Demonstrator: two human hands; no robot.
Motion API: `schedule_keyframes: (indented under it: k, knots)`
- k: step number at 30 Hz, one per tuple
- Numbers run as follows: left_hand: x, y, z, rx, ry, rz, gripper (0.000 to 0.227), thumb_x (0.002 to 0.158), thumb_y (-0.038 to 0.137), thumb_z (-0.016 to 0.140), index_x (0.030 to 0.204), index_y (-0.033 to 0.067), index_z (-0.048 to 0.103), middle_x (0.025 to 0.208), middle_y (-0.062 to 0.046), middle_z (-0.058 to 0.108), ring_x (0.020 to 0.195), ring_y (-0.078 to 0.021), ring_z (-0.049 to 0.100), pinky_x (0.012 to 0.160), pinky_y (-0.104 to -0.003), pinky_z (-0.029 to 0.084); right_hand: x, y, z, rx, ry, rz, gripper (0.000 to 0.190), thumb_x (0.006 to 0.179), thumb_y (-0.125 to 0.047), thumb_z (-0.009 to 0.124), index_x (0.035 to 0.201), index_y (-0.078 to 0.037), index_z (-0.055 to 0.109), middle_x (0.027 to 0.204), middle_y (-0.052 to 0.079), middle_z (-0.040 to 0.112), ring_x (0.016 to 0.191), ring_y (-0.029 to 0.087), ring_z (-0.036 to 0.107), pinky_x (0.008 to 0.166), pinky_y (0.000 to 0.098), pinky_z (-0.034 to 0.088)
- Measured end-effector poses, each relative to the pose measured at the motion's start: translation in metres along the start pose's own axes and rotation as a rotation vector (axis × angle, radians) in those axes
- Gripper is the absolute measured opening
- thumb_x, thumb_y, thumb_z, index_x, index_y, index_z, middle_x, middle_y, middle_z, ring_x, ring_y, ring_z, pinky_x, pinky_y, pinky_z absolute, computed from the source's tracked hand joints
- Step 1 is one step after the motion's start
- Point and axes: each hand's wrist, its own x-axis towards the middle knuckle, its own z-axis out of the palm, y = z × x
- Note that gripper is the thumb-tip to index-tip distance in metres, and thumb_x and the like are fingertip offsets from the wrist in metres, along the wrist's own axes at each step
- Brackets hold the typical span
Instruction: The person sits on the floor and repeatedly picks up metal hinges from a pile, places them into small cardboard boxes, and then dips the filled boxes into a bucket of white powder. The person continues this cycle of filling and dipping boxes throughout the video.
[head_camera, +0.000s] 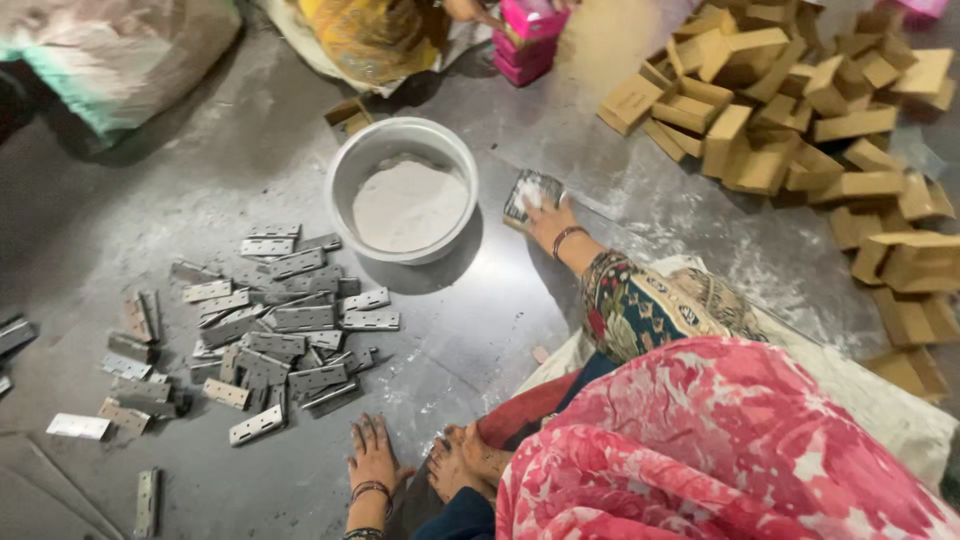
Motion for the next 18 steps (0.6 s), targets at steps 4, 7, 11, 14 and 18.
schedule_keyframes:
  k: [4, 7, 11, 14, 18]
  knots:
    - [0.006, -0.001, 0.006, 0.037, -0.013, -0.008, 0.137, 0.07, 0.051, 0.091, 0.163, 0.0208, -0.006, 0.173, -0.005, -0.012, 0.161, -0.0284, -0.005, 0.123, -0.056, 0.031, -0.027, 0.099, 0.015, 0.141, -0.182, 0.283, 0.046, 0.087, -0.02, 0.064, 0.133, -0.022, 0.067, 0.166, 0.012, 0.029, 0.148, 0.038, 0.033, 0.107, 0.0597, 0.041]
    - [0.011, -0.004, 0.007, 0.029, -0.009, -0.012, 0.138, 0.069, 0.051, 0.091, 0.163, 0.0218, -0.006, 0.173, -0.004, -0.012, 0.161, -0.0277, -0.004, 0.123, -0.056, 0.031, -0.063, 0.157, 0.028, 0.307, -0.141, 0.515, 0.041, 0.091, -0.022, 0.068, 0.131, -0.013, 0.07, 0.16, 0.016, 0.041, 0.143, 0.038, 0.044, 0.112, 0.0584, 0.042]
    - [0.013, -0.003, 0.009, 0.023, 0.001, -0.005, 0.138, 0.068, 0.05, 0.092, 0.162, 0.0222, -0.006, 0.173, -0.004, -0.012, 0.161, -0.0281, -0.004, 0.123, -0.056, 0.032, -0.104, 0.206, 0.058, 0.669, 0.101, 0.895, 0.061, 0.078, -0.015, 0.073, 0.138, -0.015, 0.061, 0.159, 0.022, 0.03, 0.135, 0.048, 0.04, 0.11, 0.0512, 0.039]
    - [0.011, -0.001, 0.01, 0.03, -0.03, -0.012, 0.137, 0.069, 0.05, 0.091, 0.162, 0.0223, -0.006, 0.173, -0.004, -0.012, 0.161, -0.0279, -0.005, 0.123, -0.056, 0.032, -0.115, 0.226, 0.071, 0.686, 0.288, 1.107, 0.063, 0.078, -0.019, 0.077, 0.139, -0.009, 0.062, 0.161, 0.027, 0.03, 0.139, 0.051, 0.039, 0.116, 0.0522, 0.038]
    - [0.011, -0.001, 0.004, 0.042, -0.064, -0.024, 0.138, 0.07, 0.052, 0.091, 0.162, 0.0224, -0.008, 0.173, -0.003, -0.014, 0.161, -0.0282, -0.007, 0.125, -0.056, 0.029, -0.109, 0.231, 0.073, 0.707, 0.565, 1.12, 0.073, 0.081, -0.025, 0.08, 0.149, -0.009, 0.057, 0.159, 0.032, 0.03, 0.141, 0.055, 0.036, 0.117, 0.0622, 0.032]
